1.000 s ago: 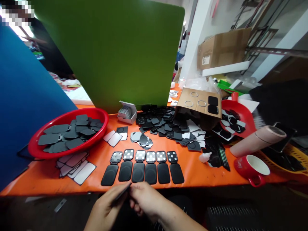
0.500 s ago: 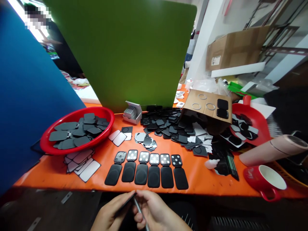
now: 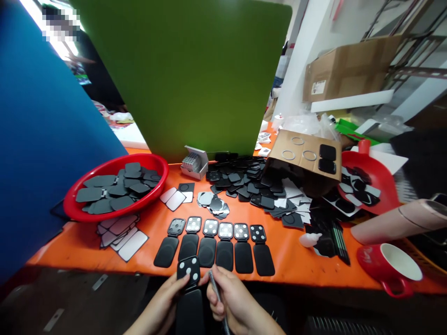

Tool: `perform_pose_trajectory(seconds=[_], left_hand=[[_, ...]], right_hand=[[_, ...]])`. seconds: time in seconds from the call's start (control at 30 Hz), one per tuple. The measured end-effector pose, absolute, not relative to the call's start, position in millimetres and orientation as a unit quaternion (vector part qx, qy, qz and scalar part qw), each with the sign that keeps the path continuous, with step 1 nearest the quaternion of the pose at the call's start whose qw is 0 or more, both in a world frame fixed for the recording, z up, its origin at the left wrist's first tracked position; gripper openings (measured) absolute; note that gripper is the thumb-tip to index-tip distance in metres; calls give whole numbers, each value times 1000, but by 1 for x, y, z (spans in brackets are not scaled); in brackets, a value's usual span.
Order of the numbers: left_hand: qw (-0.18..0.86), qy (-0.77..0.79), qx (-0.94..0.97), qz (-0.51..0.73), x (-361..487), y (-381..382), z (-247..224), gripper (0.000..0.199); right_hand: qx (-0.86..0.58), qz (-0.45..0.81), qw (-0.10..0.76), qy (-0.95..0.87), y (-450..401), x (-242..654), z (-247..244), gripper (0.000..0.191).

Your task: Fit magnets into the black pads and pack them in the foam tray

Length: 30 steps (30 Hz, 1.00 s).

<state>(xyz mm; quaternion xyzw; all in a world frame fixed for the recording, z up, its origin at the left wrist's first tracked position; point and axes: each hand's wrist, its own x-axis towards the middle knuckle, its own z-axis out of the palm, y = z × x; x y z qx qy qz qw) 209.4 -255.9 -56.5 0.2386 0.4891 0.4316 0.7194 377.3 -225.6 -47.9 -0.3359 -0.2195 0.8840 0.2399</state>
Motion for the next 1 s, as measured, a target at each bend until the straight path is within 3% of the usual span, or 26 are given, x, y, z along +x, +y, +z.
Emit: perform_pose_trajectory(seconds=[0.13,0.33,0.53,0.8,1.0], left_hand=[[750,462,250,403,217,-272,-66,51],[587,591,440,336,214,-270,-71,53],[448,605,592,288,214,-273,-71,55],[356,589,696,208,206,-273,-64,67],[398,606,636,264,204,-282,-69,60]], right_hand=[[-366,840,190,-351,-228,376,-43,29],[-465,553,189,-664,-218,366,-24,28],[-474,370,135,-788,-216,359,-19,30],[-490,417,165,-748,-212,352,-30,25],[-485,472,218,-703,-211,332,-38,25]])
